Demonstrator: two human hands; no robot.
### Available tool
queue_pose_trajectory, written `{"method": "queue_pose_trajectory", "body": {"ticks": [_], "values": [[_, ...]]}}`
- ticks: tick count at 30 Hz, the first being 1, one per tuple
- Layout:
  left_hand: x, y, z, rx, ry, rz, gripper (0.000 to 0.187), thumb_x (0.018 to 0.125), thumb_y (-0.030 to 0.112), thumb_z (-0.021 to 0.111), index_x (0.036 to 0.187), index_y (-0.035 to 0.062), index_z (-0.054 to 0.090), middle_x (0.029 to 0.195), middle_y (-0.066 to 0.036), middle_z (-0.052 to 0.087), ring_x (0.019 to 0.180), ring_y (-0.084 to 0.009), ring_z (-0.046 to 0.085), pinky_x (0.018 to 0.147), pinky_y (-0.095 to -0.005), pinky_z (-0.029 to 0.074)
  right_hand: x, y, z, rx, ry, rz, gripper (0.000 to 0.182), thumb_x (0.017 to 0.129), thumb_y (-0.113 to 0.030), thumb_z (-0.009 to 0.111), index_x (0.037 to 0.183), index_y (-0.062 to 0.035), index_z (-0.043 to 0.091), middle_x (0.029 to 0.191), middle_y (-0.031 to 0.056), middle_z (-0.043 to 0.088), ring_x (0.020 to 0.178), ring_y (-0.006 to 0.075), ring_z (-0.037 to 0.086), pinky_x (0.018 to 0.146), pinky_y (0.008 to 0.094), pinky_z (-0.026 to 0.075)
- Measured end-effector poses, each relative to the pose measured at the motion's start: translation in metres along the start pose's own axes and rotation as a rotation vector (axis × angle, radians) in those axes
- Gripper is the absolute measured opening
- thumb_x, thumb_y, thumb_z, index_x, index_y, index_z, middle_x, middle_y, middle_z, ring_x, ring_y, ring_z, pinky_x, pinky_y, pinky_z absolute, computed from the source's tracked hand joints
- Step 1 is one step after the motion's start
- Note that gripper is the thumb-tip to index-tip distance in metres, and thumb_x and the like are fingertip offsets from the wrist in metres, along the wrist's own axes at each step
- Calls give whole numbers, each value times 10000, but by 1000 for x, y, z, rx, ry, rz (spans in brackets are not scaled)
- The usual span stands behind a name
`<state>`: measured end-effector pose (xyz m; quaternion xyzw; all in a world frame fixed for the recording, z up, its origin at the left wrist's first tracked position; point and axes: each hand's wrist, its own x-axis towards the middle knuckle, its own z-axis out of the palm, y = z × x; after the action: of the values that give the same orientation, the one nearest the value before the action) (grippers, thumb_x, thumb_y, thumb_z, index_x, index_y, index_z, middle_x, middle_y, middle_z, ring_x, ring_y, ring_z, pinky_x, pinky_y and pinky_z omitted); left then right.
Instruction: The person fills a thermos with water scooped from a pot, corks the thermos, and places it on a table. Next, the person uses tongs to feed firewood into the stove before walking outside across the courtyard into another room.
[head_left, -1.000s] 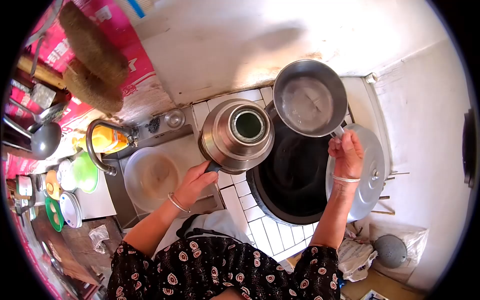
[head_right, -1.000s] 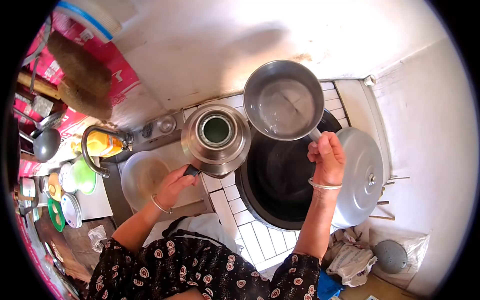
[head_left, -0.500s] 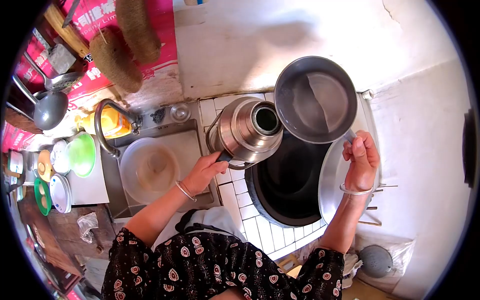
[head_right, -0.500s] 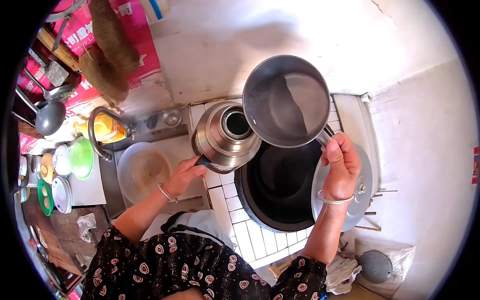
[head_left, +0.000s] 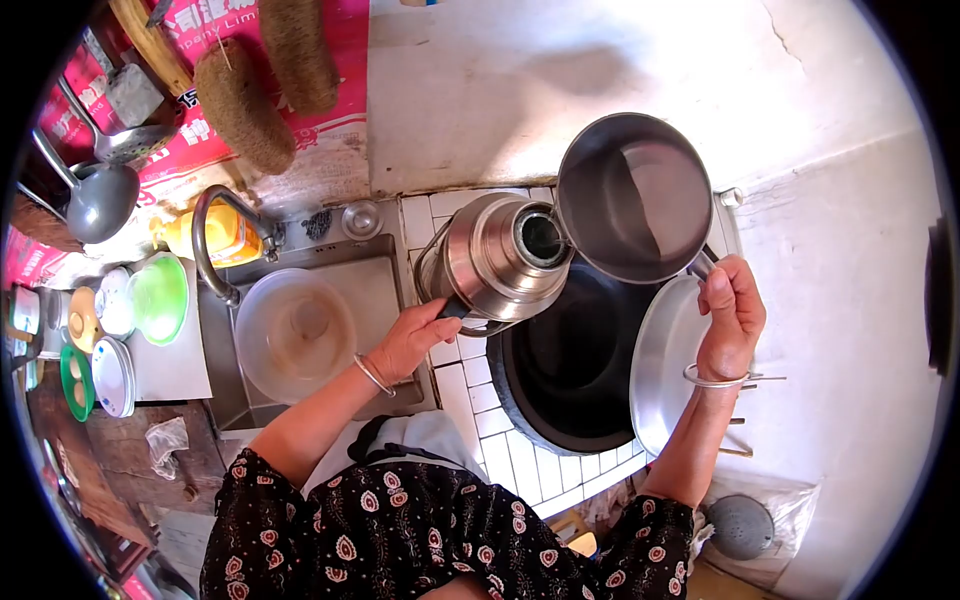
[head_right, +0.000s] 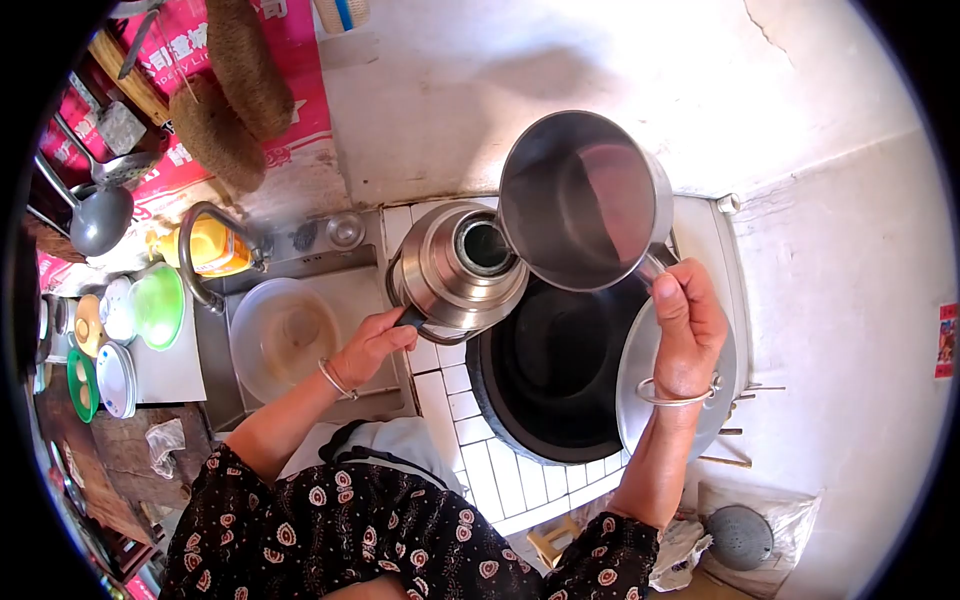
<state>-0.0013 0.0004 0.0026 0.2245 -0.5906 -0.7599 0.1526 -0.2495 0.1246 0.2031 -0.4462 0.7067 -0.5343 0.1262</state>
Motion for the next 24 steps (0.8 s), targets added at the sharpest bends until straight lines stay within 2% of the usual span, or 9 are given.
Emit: {"method": "queue_pose_trajectory", "body": {"ticks": [24], "values": [[1,-4,-1,-4,-3,2,257,847,294,482,780,46,475,712,-6,476,683,-99,436,661,-241,384,6,-25,-5,-211,54,-191,250,870,-203,525,687,-53,442,654,-32,343,628,69,296,582,198,242]]}}
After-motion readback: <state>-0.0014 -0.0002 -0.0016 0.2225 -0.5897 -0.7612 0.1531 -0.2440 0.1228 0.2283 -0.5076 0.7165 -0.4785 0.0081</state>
